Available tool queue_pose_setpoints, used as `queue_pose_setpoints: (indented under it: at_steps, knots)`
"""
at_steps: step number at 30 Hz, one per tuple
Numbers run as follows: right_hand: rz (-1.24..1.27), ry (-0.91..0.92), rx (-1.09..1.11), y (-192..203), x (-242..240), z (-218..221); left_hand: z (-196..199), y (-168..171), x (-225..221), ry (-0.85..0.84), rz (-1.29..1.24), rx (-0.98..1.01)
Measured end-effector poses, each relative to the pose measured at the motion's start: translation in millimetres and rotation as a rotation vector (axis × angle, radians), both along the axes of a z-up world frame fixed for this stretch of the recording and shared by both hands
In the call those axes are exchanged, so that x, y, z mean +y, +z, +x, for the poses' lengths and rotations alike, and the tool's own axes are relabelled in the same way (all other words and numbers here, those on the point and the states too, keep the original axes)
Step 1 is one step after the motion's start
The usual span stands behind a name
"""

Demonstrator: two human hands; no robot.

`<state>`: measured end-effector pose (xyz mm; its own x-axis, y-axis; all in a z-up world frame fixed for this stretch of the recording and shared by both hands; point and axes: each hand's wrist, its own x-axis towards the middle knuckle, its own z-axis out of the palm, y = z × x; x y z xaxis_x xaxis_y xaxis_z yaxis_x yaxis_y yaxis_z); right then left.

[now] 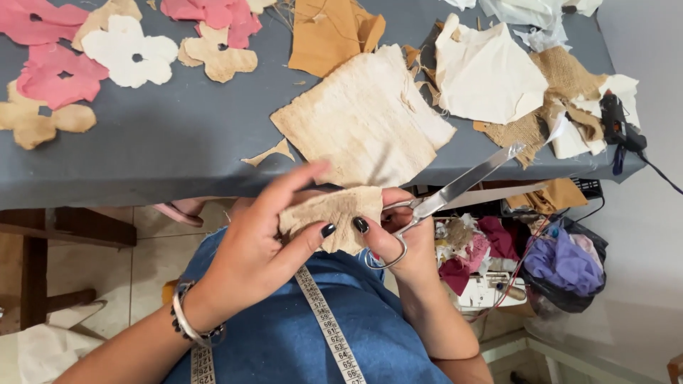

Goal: Cutting out flower-shaped pieces from beige fabric using scissors on a work table.

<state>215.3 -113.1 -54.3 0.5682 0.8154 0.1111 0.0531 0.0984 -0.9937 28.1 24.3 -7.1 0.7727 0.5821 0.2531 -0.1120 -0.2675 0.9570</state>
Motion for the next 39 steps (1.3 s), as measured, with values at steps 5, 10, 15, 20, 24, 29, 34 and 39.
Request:
queue_pose_setpoints:
  at_steps: [5,10,15,20,24,29,34,39]
  knots:
    - [0.025,-0.047,-0.001,0.6,0.4,1.9,-8.5,-16.1,-3.3,-0.071,0.216,-0.066]
    - [0.072,-0.008,-0.013,-0.9,-1.3,2.5,-9.4,-17.8,-6.4,-0.179,0.218,-0.215]
    - [0.071,0.023,-0.059,5.4,-2.9,0.7,-1.4,-22.3,-10.7,0.059,0.156,0.012]
    - [0.213,0.219,-0.320,17.9,-6.2,-0.7,-6.3,-9.2,-3.9,0.245,0.208,-0.020]
    - [-0.181,0.500,-0.465,13.7,-15.2,-12.2,-6.6,-1.7,-0.2,0.367,0.186,-0.053]
    - [-0.257,0.626,-0.728,10.7,-3.2,-34.7,-1.3,-1.7,-3.4,0.423,0.222,-0.170]
    - [-0.260,0.555,-0.661,12.1,2.8,-41.8,5.5,-10.0,-13.6,0.506,0.220,-0.148]
    - [-0.100,0.452,-0.667,10.8,9.1,-43.3,9.0,-10.4,-18.1,0.429,0.215,-0.267]
